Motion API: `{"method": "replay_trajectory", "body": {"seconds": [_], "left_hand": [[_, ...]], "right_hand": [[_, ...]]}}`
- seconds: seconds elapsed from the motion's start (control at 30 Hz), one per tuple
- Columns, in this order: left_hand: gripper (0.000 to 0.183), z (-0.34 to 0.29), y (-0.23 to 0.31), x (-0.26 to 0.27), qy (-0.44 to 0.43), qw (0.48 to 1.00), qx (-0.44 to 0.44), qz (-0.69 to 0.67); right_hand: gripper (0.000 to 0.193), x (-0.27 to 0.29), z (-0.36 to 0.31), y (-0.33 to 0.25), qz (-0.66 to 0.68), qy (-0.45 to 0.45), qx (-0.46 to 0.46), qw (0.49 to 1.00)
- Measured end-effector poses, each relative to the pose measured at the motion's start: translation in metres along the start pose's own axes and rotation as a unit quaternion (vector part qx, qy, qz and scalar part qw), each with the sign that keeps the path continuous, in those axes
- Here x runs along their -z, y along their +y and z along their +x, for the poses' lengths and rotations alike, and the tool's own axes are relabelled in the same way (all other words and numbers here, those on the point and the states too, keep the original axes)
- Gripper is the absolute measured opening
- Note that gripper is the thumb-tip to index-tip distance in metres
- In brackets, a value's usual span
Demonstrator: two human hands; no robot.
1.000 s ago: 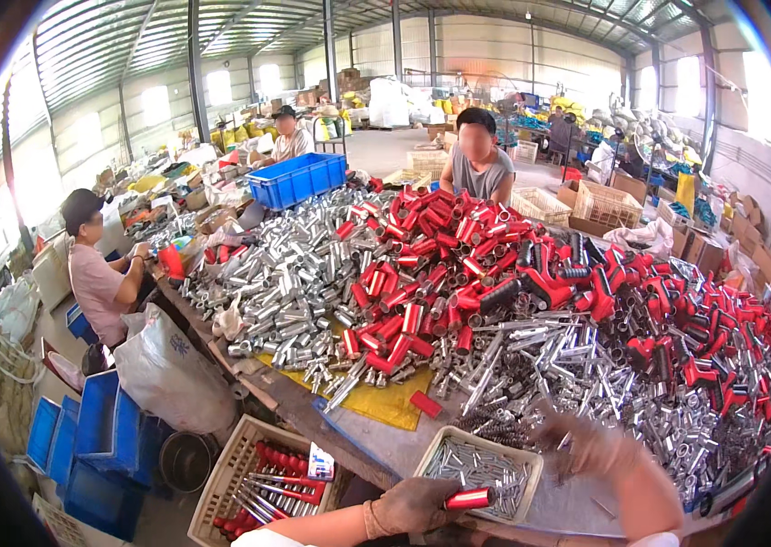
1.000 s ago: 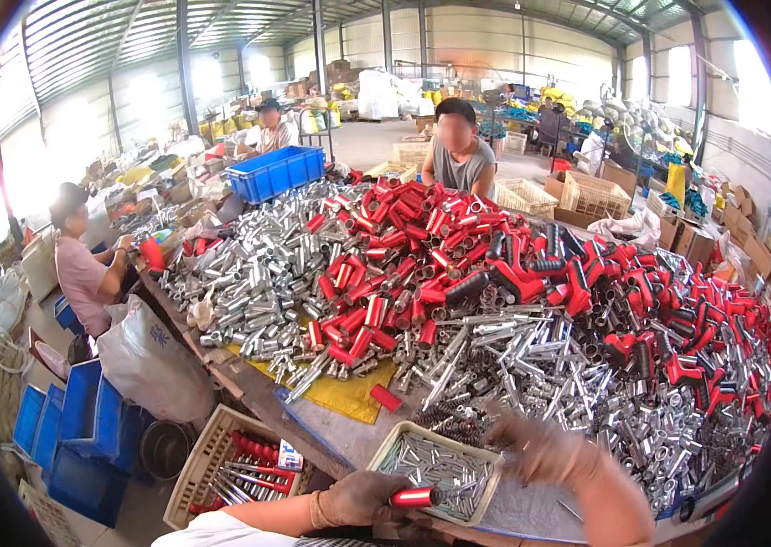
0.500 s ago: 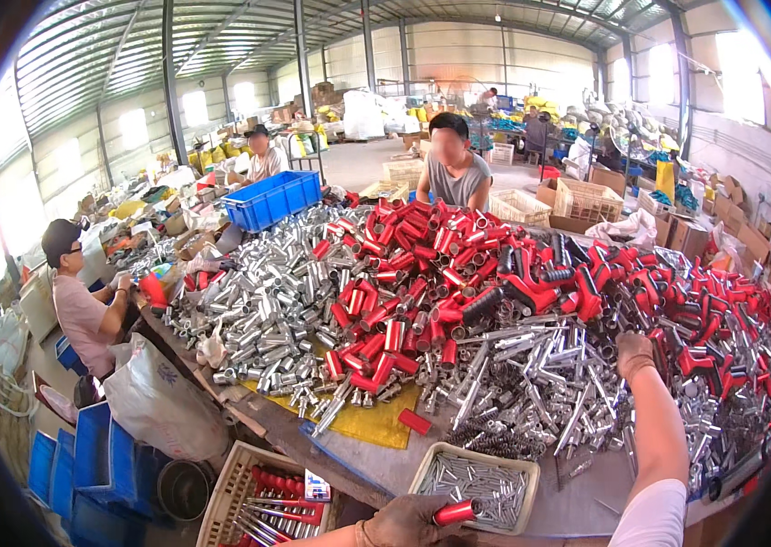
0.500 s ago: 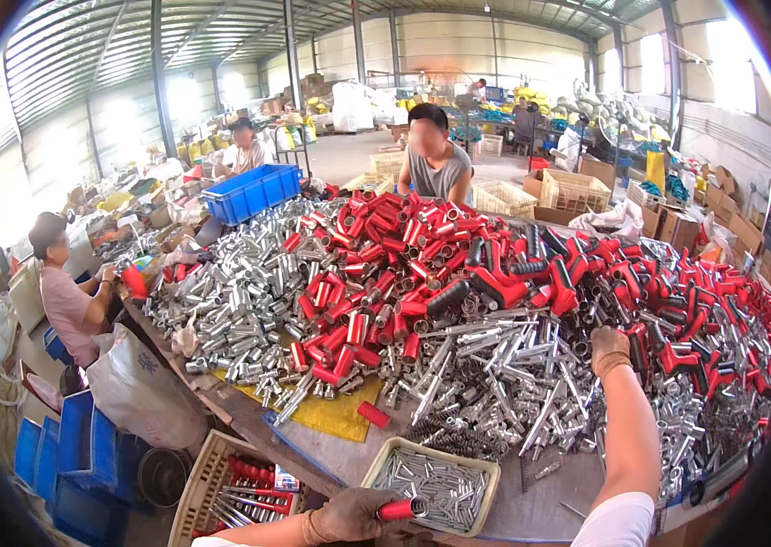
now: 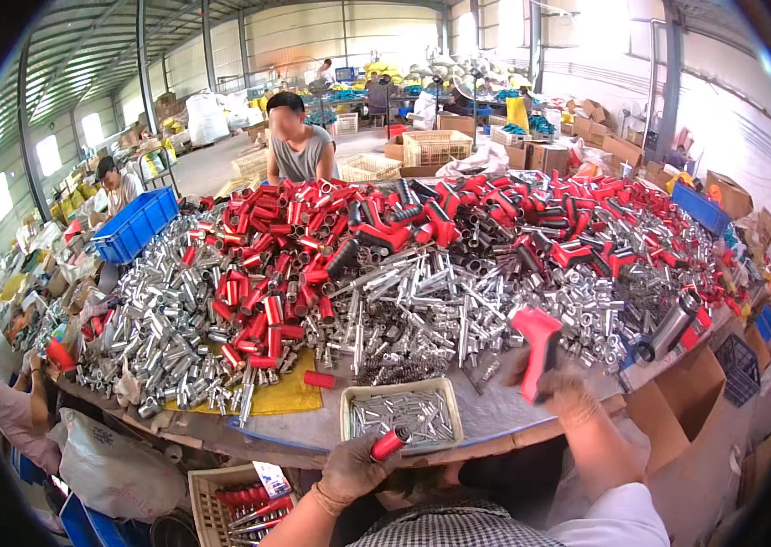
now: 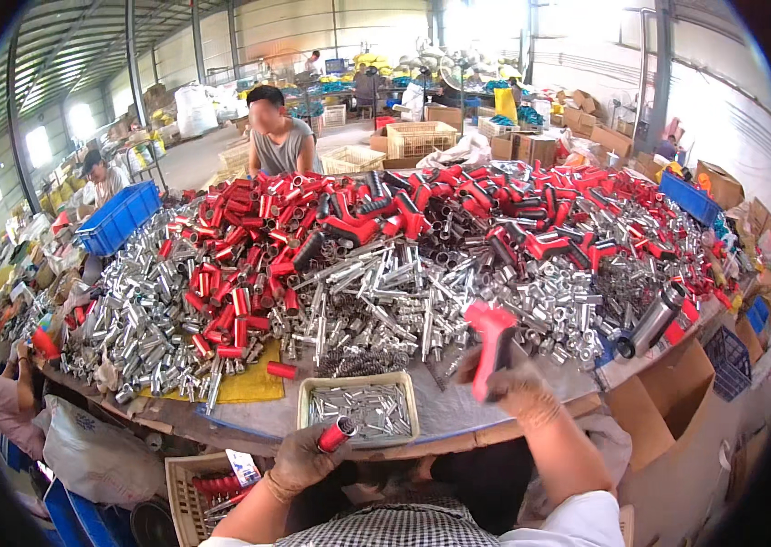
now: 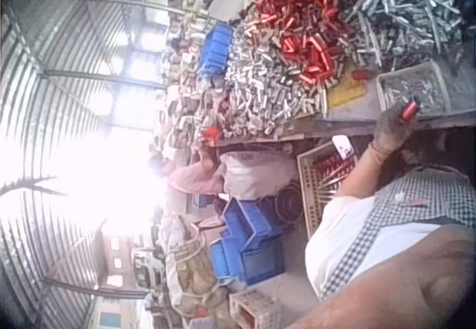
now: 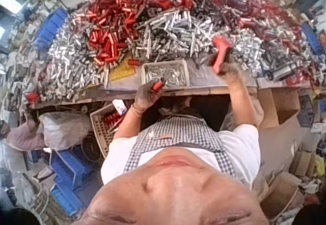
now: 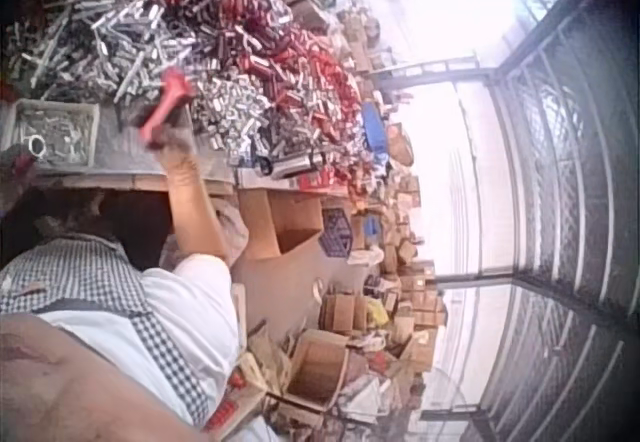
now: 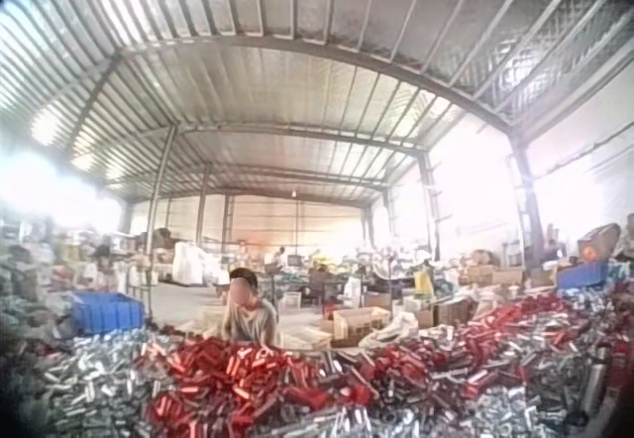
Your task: Assembling metal and plastic components to form hand tools at a factory workbench.
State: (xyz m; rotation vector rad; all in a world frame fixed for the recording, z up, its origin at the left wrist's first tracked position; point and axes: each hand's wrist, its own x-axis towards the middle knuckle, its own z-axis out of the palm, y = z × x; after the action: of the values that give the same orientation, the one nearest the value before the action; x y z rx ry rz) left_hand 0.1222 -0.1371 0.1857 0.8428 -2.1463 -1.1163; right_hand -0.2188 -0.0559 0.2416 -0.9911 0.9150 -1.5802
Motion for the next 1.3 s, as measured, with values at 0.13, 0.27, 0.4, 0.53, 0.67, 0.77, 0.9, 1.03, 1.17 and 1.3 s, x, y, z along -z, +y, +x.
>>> {"method": "replay_trajectory", "body": {"seconds": [0.13, 0.27, 0.4, 0.53, 0.67, 0.77, 0.9, 1.03, 1.17, 1.3], "left_hand": [[0.020, -0.008, 0.010, 0.000, -0.015, 0.997, -0.039, 0.065], [0.015, -0.026, 0.019, 0.008, -0.017, 0.990, -0.064, 0.121], [0.021, -0.038, 0.035, 0.026, -0.040, 0.978, -0.079, 0.191], [0.022, -0.044, 0.040, 0.029, -0.078, 0.956, -0.093, 0.268], [0.020, -0.044, 0.052, 0.025, -0.103, 0.934, -0.093, 0.329], [0.021, -0.045, 0.059, 0.024, -0.140, 0.935, -0.103, 0.310], [0.025, -0.050, 0.029, 0.014, -0.214, 0.953, -0.101, 0.188], [0.030, -0.047, 0.025, 0.000, -0.435, 0.894, 0.080, -0.079], [0.035, -0.041, 0.021, -0.007, -0.542, 0.787, 0.284, -0.080], [0.036, -0.038, 0.041, 0.003, -0.331, 0.936, -0.017, 0.115]], "right_hand": [[0.073, -0.061, -0.044, 0.004, 0.009, 0.029, 0.057, 0.998], [0.088, -0.059, -0.072, -0.011, 0.179, -0.102, 0.041, 0.978], [0.080, -0.072, -0.081, -0.036, 0.040, -0.095, -0.130, 0.986], [0.052, -0.093, -0.083, -0.033, -0.127, -0.151, -0.252, 0.947], [0.043, -0.107, -0.081, -0.026, -0.346, -0.229, -0.164, 0.895], [0.039, -0.104, -0.078, -0.018, -0.415, -0.314, -0.065, 0.851], [0.040, -0.106, -0.079, -0.007, -0.701, -0.387, 0.305, 0.515], [0.037, -0.114, -0.068, 0.004, -0.614, -0.481, 0.476, 0.407], [0.032, -0.112, -0.059, 0.004, -0.574, -0.491, 0.508, 0.414], [0.030, -0.107, -0.069, 0.017, -0.667, -0.430, 0.320, 0.517]]}}
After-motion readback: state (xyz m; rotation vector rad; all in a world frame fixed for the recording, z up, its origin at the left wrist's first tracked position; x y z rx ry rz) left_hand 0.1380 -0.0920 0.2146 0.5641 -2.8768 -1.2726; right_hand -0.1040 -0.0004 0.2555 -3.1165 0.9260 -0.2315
